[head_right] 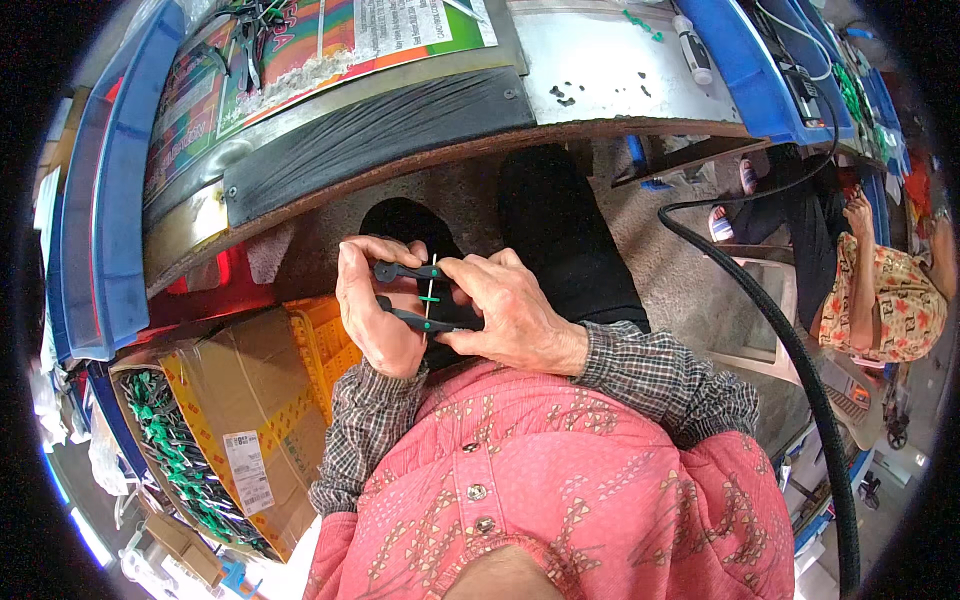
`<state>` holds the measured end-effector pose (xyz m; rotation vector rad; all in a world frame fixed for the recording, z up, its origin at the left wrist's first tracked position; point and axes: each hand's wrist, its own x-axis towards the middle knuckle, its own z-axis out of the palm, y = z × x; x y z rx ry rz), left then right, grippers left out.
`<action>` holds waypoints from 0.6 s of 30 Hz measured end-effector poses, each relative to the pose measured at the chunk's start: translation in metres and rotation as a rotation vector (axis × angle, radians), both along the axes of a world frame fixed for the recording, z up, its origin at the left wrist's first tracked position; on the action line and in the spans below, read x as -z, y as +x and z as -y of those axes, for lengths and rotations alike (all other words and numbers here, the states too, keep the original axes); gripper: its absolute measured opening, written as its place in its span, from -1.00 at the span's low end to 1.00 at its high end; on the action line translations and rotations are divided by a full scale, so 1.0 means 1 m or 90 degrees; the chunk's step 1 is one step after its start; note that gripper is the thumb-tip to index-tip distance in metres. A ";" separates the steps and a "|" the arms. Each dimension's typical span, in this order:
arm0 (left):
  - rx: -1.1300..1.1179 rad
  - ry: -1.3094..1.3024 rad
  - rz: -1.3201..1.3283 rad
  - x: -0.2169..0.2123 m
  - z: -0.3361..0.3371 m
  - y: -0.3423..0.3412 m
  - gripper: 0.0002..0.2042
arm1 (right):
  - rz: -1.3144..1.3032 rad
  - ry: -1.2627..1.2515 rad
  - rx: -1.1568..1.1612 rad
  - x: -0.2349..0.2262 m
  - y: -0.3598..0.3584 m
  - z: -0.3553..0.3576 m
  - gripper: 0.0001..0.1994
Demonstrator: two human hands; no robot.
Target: The person assembles small plastic components by hand, inserting a green pin into a black housing.
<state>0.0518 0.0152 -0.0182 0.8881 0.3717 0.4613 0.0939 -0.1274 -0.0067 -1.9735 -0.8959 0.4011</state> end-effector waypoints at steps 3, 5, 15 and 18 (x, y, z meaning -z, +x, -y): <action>-0.001 0.019 0.007 0.002 -0.001 0.001 -0.63 | 0.012 -0.007 -0.004 0.000 0.000 0.000 -0.37; 0.001 0.018 0.010 0.002 -0.001 0.002 -0.63 | -0.003 0.000 -0.004 0.000 0.000 0.000 -0.40; 0.014 -0.033 0.028 0.005 -0.003 0.003 -0.62 | -0.004 0.006 -0.014 -0.003 0.002 -0.002 -0.50; 0.010 -0.017 0.012 0.003 -0.003 0.004 -0.61 | -0.004 0.016 -0.024 -0.003 0.002 -0.002 -0.53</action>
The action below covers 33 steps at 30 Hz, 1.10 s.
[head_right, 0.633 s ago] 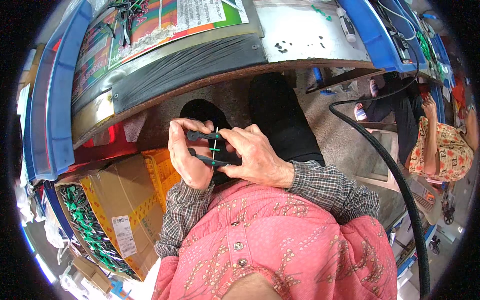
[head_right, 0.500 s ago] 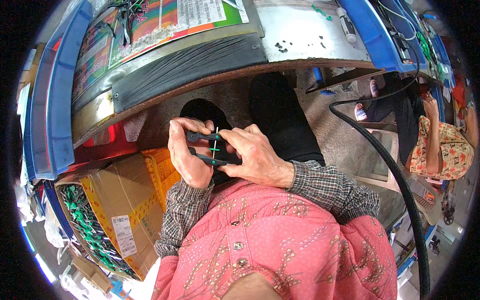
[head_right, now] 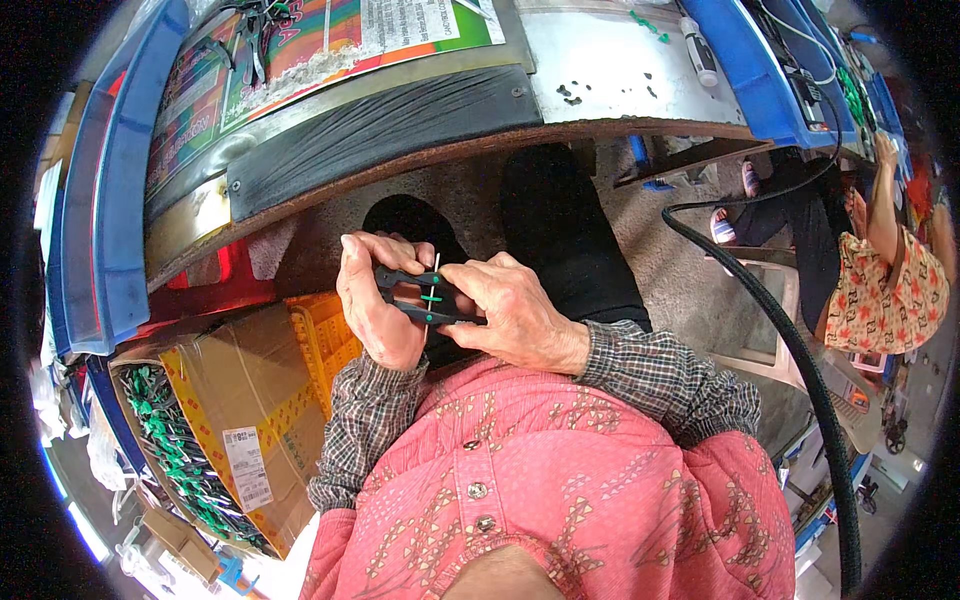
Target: The person assembles small plastic components by hand, inserting a green pin into a black housing.
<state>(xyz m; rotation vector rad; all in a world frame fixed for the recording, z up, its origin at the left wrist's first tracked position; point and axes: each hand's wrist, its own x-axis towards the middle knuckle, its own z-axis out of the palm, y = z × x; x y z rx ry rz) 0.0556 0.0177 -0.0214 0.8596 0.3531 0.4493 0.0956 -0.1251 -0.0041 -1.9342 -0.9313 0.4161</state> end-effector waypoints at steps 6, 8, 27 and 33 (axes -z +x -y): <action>0.010 0.002 0.009 0.002 0.000 0.000 -0.59 | 0.013 0.023 0.007 0.002 -0.001 -0.001 -0.58; 0.017 -0.001 0.020 0.003 -0.001 0.001 -0.58 | 0.011 0.016 -0.001 0.003 -0.002 -0.001 -0.63; 0.023 -0.007 -0.017 0.008 -0.003 -0.004 -0.52 | -0.114 -0.018 -0.022 -0.004 -0.003 -0.001 -0.69; -0.003 0.014 -0.008 0.011 -0.002 -0.003 -0.51 | -0.084 0.012 -0.025 0.004 -0.004 0.000 -0.72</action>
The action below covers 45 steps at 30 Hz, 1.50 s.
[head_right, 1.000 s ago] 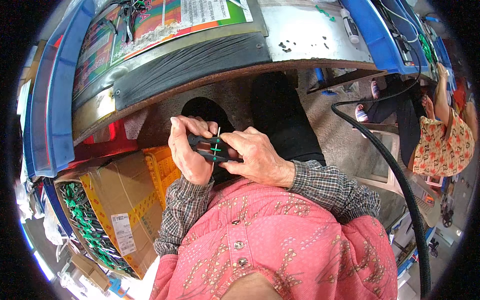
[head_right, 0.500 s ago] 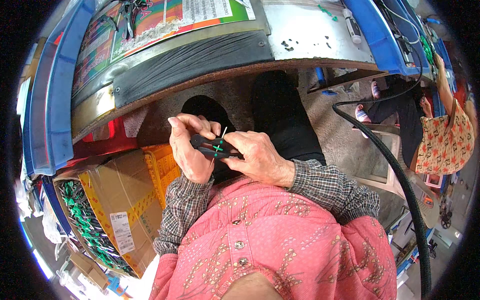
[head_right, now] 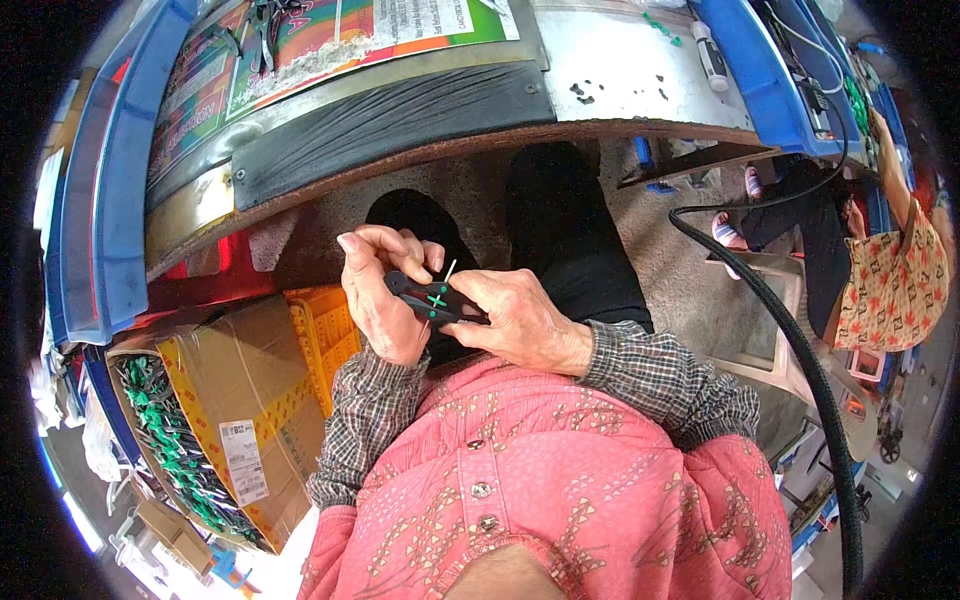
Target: The person assembles small plastic components by hand, inserting a green pin into a black housing.
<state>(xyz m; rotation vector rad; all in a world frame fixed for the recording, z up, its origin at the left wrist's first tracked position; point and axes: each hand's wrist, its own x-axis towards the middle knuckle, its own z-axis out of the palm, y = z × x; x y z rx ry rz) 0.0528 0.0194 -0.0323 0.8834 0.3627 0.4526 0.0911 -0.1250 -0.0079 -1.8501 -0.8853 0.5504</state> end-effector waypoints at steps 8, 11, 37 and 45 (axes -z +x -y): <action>0.003 -0.021 -0.018 -0.002 -0.003 0.000 -0.49 | -0.112 -0.016 -0.043 -0.008 0.006 -0.002 -0.74; 0.020 -0.017 -0.028 -0.003 -0.005 -0.003 -0.47 | -0.170 -0.022 -0.026 -0.006 0.006 -0.001 -0.78; 0.155 0.101 -0.107 -0.017 -0.013 -0.040 -0.76 | -0.313 0.041 0.067 -0.007 0.007 -0.001 -0.85; 0.180 0.118 -0.109 -0.016 -0.017 -0.038 -0.80 | -0.327 0.030 0.071 -0.009 0.004 -0.001 -0.86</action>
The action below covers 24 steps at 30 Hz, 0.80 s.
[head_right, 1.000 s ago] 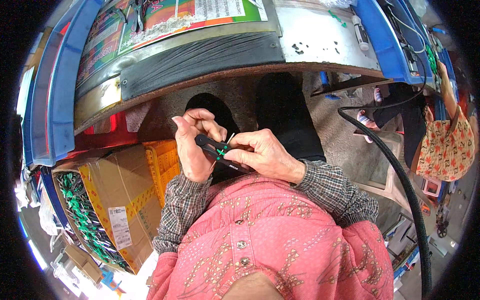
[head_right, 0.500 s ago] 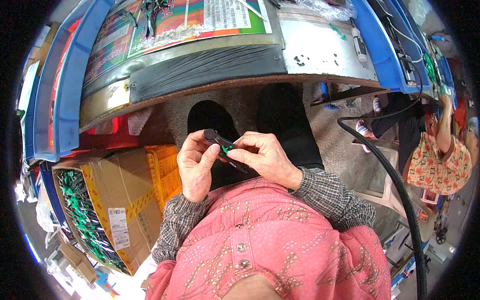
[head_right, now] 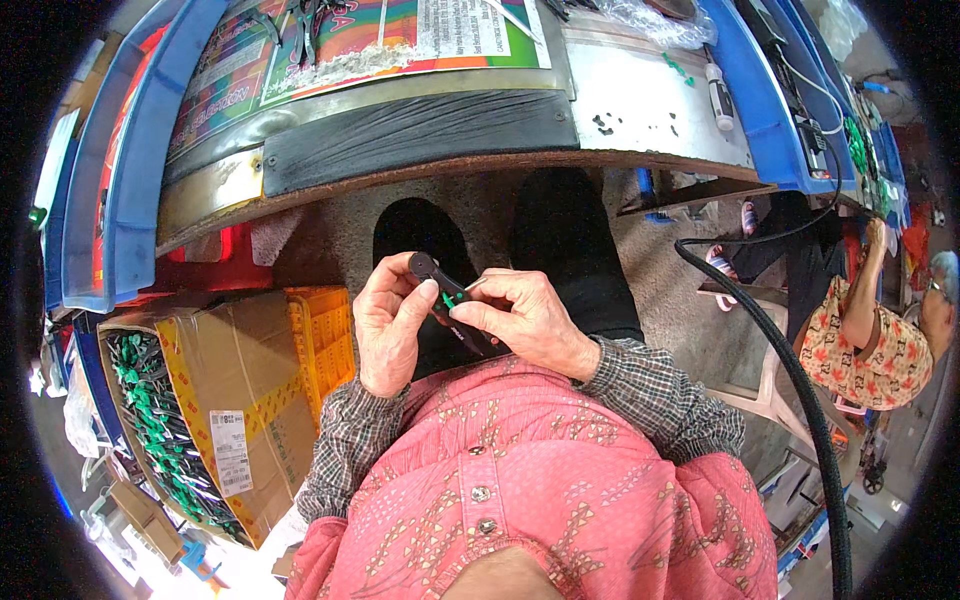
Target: The person assembles small plastic components by hand, inserting a green pin into a black housing.
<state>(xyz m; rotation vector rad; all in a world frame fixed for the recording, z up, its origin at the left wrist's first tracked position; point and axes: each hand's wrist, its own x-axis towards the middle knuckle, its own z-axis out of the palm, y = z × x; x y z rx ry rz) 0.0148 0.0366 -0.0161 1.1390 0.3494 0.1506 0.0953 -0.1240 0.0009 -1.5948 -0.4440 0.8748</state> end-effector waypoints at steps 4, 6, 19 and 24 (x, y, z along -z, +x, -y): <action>-0.004 -0.001 0.002 0.000 0.000 0.000 -0.80 | 0.010 0.009 0.008 0.003 -0.002 0.000 -0.86; 0.000 0.009 -0.003 0.000 0.000 -0.001 -0.80 | 0.004 0.002 0.010 0.002 -0.002 0.000 -0.86; -0.028 -0.039 -0.002 0.005 -0.003 0.003 -0.83 | -0.056 0.003 0.006 0.001 -0.003 -0.002 -0.86; -0.037 -0.075 -0.009 0.007 -0.003 0.003 -0.83 | -0.062 0.018 -0.008 0.003 -0.004 -0.001 -0.86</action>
